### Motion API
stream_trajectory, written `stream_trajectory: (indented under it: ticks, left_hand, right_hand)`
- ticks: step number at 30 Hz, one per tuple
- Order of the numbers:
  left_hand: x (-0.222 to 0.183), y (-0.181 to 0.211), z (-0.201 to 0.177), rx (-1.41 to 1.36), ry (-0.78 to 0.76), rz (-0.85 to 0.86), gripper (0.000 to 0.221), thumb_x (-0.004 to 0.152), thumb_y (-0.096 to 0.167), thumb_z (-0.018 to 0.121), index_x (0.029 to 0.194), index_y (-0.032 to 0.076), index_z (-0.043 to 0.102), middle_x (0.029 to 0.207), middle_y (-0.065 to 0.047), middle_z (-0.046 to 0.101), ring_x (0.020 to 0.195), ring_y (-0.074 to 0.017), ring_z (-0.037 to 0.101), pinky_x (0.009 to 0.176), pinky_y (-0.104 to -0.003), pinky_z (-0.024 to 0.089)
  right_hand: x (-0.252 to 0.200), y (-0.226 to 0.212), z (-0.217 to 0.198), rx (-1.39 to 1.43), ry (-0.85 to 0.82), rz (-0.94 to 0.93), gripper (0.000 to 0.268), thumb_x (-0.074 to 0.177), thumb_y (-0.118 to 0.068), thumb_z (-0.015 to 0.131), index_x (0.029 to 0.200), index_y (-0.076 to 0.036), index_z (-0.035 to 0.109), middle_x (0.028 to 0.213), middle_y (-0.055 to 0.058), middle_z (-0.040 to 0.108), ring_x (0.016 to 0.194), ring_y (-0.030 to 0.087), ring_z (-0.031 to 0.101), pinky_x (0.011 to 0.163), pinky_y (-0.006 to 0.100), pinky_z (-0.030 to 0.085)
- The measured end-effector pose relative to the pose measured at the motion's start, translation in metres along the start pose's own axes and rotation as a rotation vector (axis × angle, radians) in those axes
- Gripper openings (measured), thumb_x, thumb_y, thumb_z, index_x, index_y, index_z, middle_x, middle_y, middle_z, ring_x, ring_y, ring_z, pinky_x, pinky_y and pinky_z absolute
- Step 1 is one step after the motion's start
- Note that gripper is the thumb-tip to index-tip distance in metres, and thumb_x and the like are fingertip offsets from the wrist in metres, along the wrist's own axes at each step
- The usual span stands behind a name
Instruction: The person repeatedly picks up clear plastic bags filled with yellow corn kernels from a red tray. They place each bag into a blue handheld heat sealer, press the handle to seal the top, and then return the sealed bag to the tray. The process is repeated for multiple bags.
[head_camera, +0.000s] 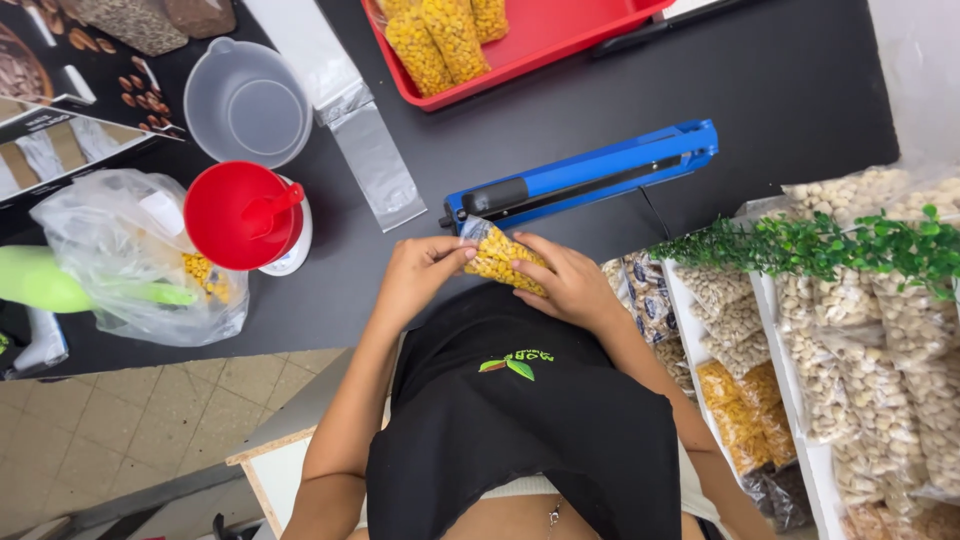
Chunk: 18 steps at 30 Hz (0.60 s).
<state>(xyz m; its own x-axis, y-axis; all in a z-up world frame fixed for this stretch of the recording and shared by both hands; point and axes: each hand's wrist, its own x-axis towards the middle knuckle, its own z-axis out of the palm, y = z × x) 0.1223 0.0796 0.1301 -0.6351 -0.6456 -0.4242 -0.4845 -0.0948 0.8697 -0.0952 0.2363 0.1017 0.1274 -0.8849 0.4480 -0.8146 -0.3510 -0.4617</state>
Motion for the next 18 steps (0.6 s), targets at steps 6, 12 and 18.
stream_trajectory:
  ticks: [6,12,18]
  left_hand:
    - [-0.03,0.072,-0.009,-0.063,0.065,0.171,0.024,0.085,0.021,0.082,0.109,0.016,0.081,0.081,-0.007,0.08,0.079,-0.0172,0.077,0.075,-0.031,0.061]
    - [-0.02,0.114,-0.011,0.106,0.204,0.391,0.011,0.091,0.024,0.079,0.102,0.023,0.083,0.076,-0.001,0.079,0.072,-0.0178,0.077,0.067,-0.028,0.06]
    - [-0.014,0.191,-0.019,0.25,0.099,0.56,0.01,0.093,0.018,0.074,0.098,0.015,0.081,0.08,-0.008,0.079,0.078,-0.0317,0.077,0.068,-0.037,0.061]
  right_hand:
    - [0.024,-0.014,-0.012,-0.011,0.215,-0.056,0.058,0.082,-0.025,0.085,0.132,-0.018,0.056,0.132,0.019,0.067,0.089,0.036,0.072,0.071,0.042,0.057]
    - [0.048,-0.018,-0.028,-0.081,0.406,-0.06,0.064,0.079,-0.023,0.088,0.131,-0.012,0.053,0.13,0.025,0.067,0.091,0.04,0.073,0.072,0.046,0.058]
    - [0.06,-0.014,-0.055,0.028,0.531,-0.036,0.082,0.077,-0.024,0.092,0.139,-0.007,0.041,0.132,0.033,0.061,0.102,0.048,0.07,0.077,0.056,0.056]
